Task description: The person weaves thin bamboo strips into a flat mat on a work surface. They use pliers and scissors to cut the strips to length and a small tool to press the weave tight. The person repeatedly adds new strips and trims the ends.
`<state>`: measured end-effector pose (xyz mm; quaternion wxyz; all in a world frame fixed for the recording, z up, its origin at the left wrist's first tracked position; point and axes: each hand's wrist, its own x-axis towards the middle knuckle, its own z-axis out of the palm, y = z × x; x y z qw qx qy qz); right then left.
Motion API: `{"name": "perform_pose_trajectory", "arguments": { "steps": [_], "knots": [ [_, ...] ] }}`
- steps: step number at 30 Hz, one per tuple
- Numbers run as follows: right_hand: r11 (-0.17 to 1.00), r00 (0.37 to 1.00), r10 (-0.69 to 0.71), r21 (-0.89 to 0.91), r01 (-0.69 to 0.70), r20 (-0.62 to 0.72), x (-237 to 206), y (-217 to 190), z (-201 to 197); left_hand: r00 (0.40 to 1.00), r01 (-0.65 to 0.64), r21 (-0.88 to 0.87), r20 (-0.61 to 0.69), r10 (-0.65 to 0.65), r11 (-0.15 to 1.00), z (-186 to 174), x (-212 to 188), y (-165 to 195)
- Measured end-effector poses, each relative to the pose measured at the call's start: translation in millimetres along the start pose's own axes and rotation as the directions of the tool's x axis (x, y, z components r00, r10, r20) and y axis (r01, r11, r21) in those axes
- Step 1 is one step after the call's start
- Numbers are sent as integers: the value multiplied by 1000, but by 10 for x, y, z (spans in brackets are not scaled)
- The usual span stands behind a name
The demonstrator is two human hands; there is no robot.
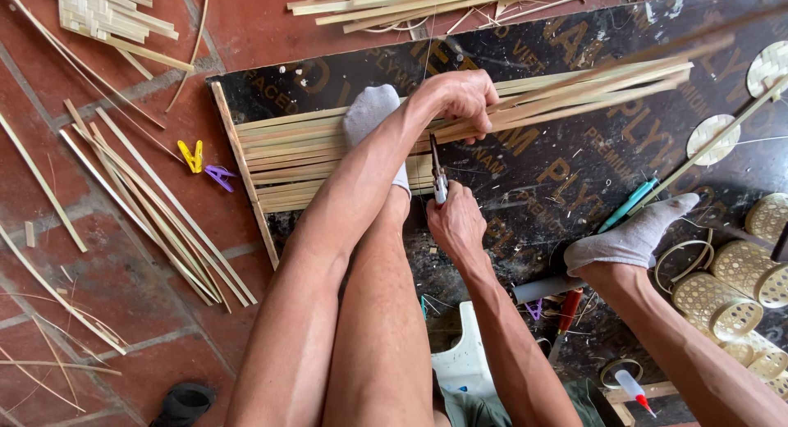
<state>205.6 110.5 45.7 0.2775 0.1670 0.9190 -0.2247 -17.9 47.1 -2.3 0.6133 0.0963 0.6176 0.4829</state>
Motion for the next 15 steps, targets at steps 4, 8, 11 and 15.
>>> {"name": "perform_pose_trajectory", "arguments": {
  "steps": [4, 8, 11, 15],
  "knots": [
    [996, 997, -12, -84, 6, -71, 10, -44, 88, 999, -30, 42, 32, 28, 999, 7, -18, 20],
    [995, 994, -14, -103, 3, -109, 7, -70, 95, 997, -67, -20, 40, 68, 998, -13, -51, 19],
    [994, 993, -16, -109, 3, -118, 41, -96, 93, 996, -80, -5, 45, 80, 997, -3, -57, 39],
    [994, 993, -15, -113, 2, -119, 146, -150, 89, 997, -64, -31, 33, 65, 997, 5, -52, 92]
  ]
}}
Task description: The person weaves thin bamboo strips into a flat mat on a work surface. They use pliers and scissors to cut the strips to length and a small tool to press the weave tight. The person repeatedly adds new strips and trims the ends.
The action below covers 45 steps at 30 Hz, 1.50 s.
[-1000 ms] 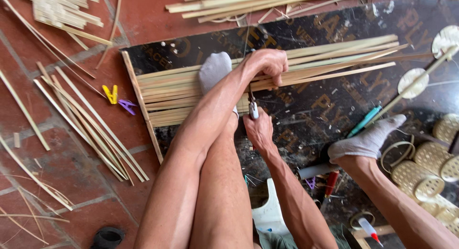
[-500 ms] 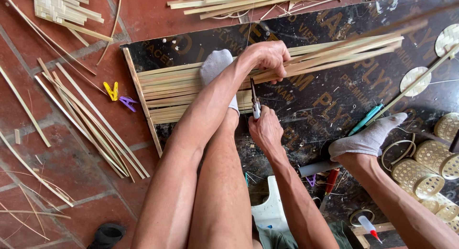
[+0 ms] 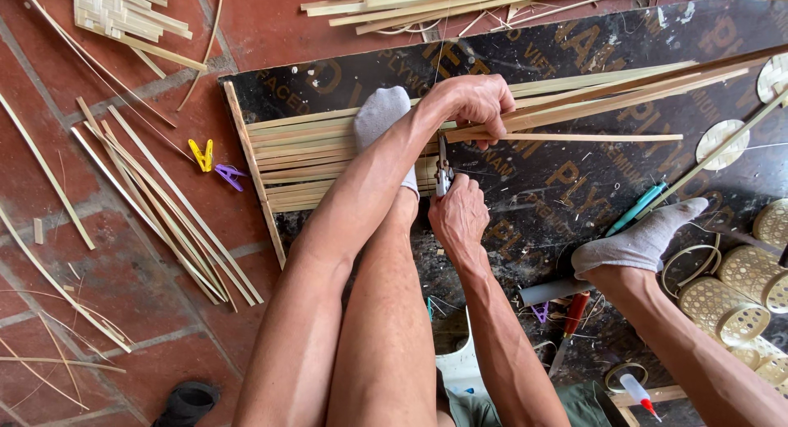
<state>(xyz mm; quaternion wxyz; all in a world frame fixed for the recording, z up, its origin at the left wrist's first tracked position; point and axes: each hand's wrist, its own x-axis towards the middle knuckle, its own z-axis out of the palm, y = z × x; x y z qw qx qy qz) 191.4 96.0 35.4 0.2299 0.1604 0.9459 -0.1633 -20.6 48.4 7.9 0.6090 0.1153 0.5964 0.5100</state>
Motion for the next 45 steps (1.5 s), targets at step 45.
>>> {"name": "perform_pose_trajectory", "arguments": {
  "steps": [45],
  "knots": [
    [-80, 500, -643, 599, -797, 580, 601, 1726, -525, 425, 528, 36, -876, -227, 848, 831, -2426, -2319]
  ]
}}
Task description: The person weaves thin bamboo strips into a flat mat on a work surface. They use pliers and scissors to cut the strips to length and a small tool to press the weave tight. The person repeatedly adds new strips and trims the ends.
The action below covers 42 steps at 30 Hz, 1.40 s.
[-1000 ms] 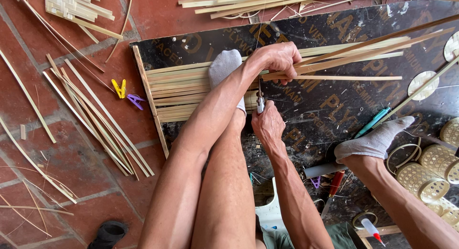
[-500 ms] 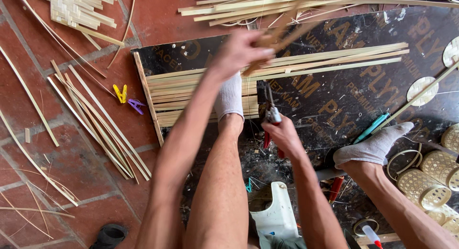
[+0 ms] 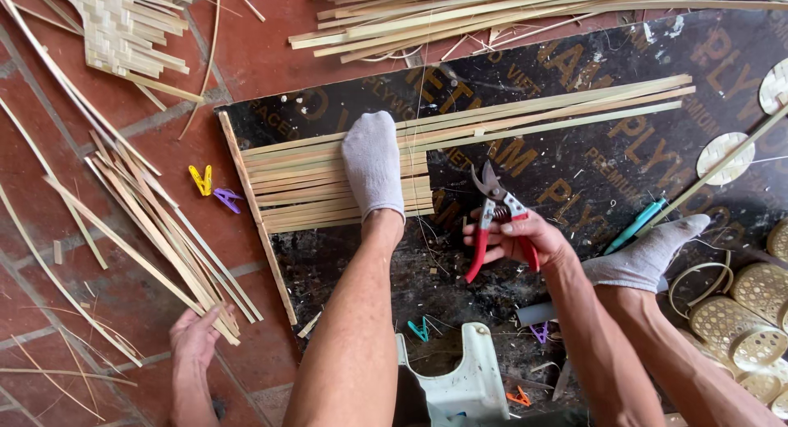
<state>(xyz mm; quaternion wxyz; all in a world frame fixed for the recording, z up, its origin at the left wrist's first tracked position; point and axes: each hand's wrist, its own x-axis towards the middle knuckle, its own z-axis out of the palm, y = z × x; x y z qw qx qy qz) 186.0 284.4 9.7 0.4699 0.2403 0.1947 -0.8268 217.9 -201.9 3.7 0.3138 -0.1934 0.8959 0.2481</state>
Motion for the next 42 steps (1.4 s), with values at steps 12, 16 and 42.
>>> {"name": "perform_pose_trajectory", "arguments": {
  "steps": [12, 16, 42],
  "knots": [
    [975, 990, 139, -172, -140, -21, 209, -672, -23, 991, 125, 61, -45, -123, 990, -346, -271, -118],
    [956, 983, 165, -232, -180, -86, 191, -697, 1, 995, 71, 66, -82, -65, 995, -476, -252, 22],
    [569, 768, -348, -772, -282, -537, 399, 535, 888, 469, -558, -291, 662, 584, 777, 538, 1063, 3638]
  ]
}}
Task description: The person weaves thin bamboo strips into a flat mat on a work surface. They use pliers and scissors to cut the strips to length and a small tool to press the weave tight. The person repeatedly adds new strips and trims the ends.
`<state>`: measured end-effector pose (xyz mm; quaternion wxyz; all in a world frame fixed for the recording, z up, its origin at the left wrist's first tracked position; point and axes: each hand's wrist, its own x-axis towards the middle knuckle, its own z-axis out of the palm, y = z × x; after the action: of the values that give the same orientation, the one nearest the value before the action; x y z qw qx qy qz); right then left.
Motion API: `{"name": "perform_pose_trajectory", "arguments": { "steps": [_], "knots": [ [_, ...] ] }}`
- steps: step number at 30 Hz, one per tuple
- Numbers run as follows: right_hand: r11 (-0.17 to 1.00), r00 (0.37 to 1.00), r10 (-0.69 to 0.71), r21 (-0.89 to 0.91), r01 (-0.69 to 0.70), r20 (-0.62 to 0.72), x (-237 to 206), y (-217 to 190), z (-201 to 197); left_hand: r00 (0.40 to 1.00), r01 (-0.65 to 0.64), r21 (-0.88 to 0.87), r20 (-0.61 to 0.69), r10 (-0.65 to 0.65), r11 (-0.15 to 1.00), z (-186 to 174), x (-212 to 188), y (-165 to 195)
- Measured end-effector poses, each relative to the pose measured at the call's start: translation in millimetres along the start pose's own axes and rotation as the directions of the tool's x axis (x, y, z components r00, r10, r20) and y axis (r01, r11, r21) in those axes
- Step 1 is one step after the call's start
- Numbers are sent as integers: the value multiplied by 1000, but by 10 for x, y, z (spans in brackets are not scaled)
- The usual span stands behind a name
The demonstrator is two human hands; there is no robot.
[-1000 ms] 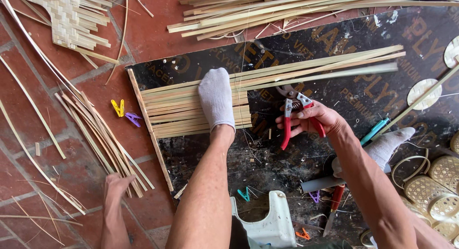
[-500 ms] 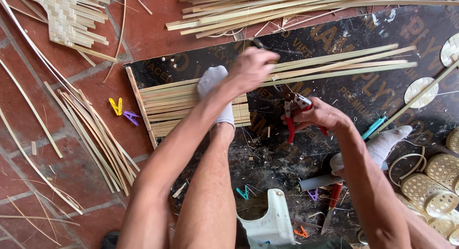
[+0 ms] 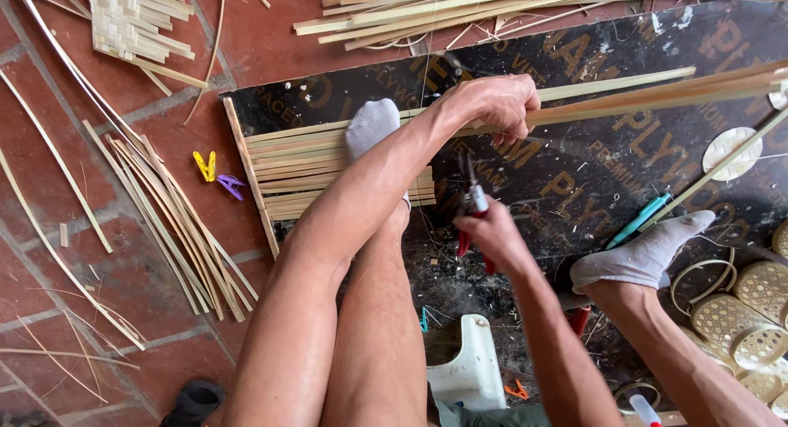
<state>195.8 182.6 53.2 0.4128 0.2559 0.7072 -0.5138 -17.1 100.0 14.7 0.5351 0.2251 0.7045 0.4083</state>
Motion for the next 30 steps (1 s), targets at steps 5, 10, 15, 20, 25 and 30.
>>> {"name": "perform_pose_trajectory", "arguments": {
  "steps": [5, 10, 15, 20, 25, 30],
  "knots": [
    [956, 990, -63, -292, 23, -129, 97, -157, 448, 998, 61, 9, 3, -61, 998, -44, -125, 50],
    [940, 975, -87, -341, 12, -206, 207, -355, 591, 999, 27, -8, 46, -27, 1000, -107, -161, 30],
    [937, 973, -62, -348, -20, -223, 284, -464, 695, 999, -6, 17, 46, 5, 1000, -84, -117, -34],
    [932, 967, -70, -362, -24, -245, 321, -440, 718, 1000, 0, -49, 21, 1, 999, -80, -117, -56],
    [936, 958, -132, -350, 36, -256, 320, -356, 711, 1000, 15, -63, 6, -14, 998, -94, -151, -43],
    [937, 950, -89, -350, -23, -299, 373, -283, 781, 998, 55, -76, 6, -55, 996, -102, -231, 16]
  ]
}}
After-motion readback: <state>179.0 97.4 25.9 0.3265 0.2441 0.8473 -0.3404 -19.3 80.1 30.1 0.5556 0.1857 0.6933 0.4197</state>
